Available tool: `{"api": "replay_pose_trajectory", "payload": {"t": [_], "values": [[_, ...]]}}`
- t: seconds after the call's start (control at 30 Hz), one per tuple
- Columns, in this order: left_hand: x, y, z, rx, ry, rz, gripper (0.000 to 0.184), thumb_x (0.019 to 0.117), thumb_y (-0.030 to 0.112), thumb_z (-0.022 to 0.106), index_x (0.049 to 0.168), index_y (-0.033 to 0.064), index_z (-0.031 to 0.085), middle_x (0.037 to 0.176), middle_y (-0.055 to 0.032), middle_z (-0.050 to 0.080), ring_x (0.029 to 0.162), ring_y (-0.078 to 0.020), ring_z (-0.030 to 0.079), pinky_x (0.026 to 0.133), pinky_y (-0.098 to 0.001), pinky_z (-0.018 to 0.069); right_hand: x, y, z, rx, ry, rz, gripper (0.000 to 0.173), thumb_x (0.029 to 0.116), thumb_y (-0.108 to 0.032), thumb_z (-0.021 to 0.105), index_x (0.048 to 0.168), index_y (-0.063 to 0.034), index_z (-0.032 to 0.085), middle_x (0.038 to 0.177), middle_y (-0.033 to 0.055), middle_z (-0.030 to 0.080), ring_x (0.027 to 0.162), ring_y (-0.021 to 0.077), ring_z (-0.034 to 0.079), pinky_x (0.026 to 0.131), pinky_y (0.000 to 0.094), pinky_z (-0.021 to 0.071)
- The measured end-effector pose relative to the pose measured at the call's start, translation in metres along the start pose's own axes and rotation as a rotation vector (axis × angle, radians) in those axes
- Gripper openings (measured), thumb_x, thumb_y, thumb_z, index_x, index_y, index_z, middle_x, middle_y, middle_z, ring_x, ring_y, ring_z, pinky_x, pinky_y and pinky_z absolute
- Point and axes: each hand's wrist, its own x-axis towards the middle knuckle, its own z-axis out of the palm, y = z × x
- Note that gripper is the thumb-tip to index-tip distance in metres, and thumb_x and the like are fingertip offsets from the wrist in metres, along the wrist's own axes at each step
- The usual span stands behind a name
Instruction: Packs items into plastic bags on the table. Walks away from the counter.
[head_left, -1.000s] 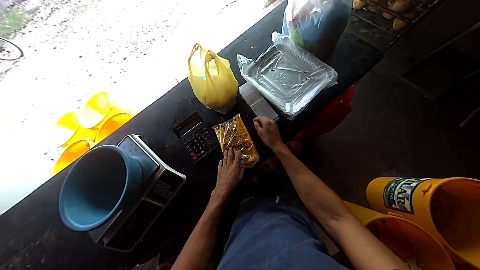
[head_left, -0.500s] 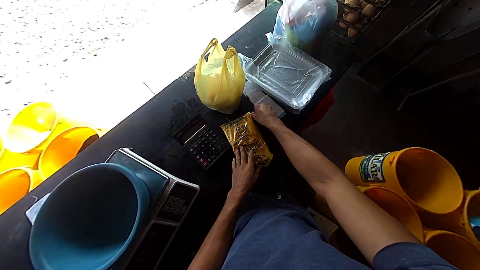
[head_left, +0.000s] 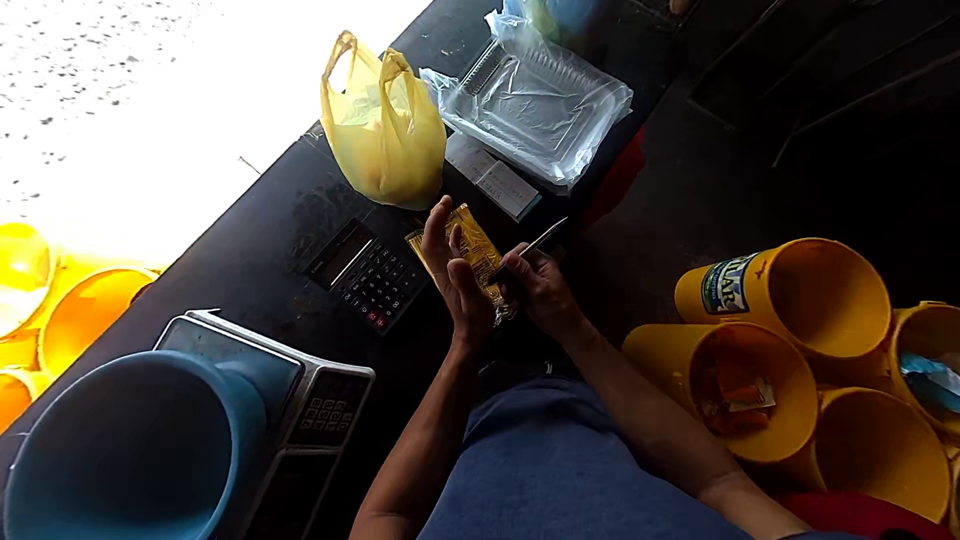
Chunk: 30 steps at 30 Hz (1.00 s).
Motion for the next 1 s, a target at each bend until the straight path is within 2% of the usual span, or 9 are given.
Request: {"api": "replay_pose_trajectory", "payload": {"t": [0.2,0.3,0.4,0.53,0.7,0.77,0.83,0.9,1.0], "values": [[-0.013,-0.005,0.024,0.103,-0.024,0.004,0.07,0.1007,0.069,0.039,0.15,0.0198,0.041,0.157,-0.0036,0.042,0.147,-0.026,0.039,0.118,-0.0522,0.0375,-0.01,-0.01,-0.06,0.193,0.104,-0.097,0.023,0.1063,-0.03,0.054,0.102,-0.0113,0.067,0.07,0.0017,0.061,0.054,0.0063,0.055,0.052,0.0211,0.0495],[-0.034,-0.016,0.011,0.358,-0.164,-0.042,0.062,0.1061,0.058,0.039,0.147,0.0111,0.044,0.156,-0.0096,0.044,0.148,-0.0295,0.038,0.12,-0.0535,0.036,-0.017,0.006,-0.137,0.128,0.347,-0.089,0.027,0.1083,-0.031,0.047,0.106,-0.0119,0.066,0.087,0.0035,0.068,0.067,0.0095,0.063,0.057,0.0235,0.0549],[-0.059,-0.037,-0.011,0.803,-0.381,-0.132,0.054,0.106,0.04,0.048,0.141,-0.0008,0.051,0.153,-0.0216,0.046,0.149,-0.0372,0.035,0.121,-0.0543,0.0318,-0.027,0.062,-0.231,-0.04,0.587,0.139,0.031,0.1108,-0.027,0.041,0.117,-0.0045,0.063,0.107,0.008,0.069,0.09,0.0186,0.069,0.076,0.0367,0.0602],[-0.104,-0.077,-0.038,1.264,-0.584,-0.168,0.068,0.1027,0.055,0.047,0.147,0.0041,0.048,0.159,-0.0266,0.037,0.152,-0.0458,0.025,0.122,-0.0661,0.0199,-0.027,0.176,-0.314,-0.082,0.67,0.637,0.035,0.1114,-0.028,0.044,0.131,-0.0016,0.055,0.103,0.0118,0.074,0.086,0.0191,0.073,0.076,0.034,0.06],[-0.123,-0.103,-0.037,1.466,-0.574,-0.077,0.07,0.104,0.059,0.035,0.148,0.0053,0.044,0.157,-0.0282,0.038,0.151,-0.0444,0.027,0.123,-0.0606,0.0208,0.013,0.307,-0.309,-0.021,0.507,0.912,0.043,0.1062,-0.028,0.057,0.14,-0.0005,0.054,0.121,0.0225,0.065,0.1,0.0289,0.068,0.086,0.0434,0.0583],[-0.123,-0.1,-0.035,1.487,-0.574,-0.099,0.07,0.1041,0.059,0.031,0.147,0.0047,0.043,0.157,-0.0289,0.037,0.152,-0.043,0.026,0.124,-0.058,0.0201,0.028,0.355,-0.284,0.001,0.444,0.958,0.035,0.1032,-0.028,0.061,0.124,-0.0004,0.064,0.1,0.0144,0.069,0.08,0.0184,0.066,0.071,0.0335,0.0564],[-0.122,-0.103,-0.034,1.473,-0.587,-0.099,0.069,0.1043,0.059,0.032,0.149,0.0075,0.04,0.16,-0.0258,0.034,0.154,-0.0393,0.024,0.126,-0.0559,0.018,0.049,0.386,-0.264,0.046,0.393,1.003,0.032,0.1061,-0.023,0.056,0.123,0.0028,0.062,0.097,0.0136,0.067,0.076,0.0157,0.063,0.07,0.0306,0.0551],[-0.122,-0.105,-0.04,1.44,-0.598,-0.082,0.068,0.1035,0.059,0.033,0.151,0.0112,0.039,0.162,-0.0215,0.032,0.155,-0.0368,0.023,0.126,-0.0557,0.0181,0.061,0.417,-0.243,0.122,0.424,1.013,0.036,0.1061,-0.021,0.055,0.132,0.004,0.056,0.104,0.0188,0.066,0.082,0.021,0.066,0.074,0.0352,0.0576],[-0.122,-0.109,-0.046,1.404,-0.599,-0.064,0.067,0.1027,0.06,0.032,0.153,0.016,0.038,0.164,-0.0143,0.03,0.156,-0.0343,0.02,0.128,-0.0542,0.017,0.074,0.445,-0.221,0.037,0.409,1.03,0.045,0.1059,-0.022,0.055,0.143,0.0023,0.05,0.129,0.0234,0.062,0.108,0.0299,0.065,0.092,0.0438,0.0549]]}}
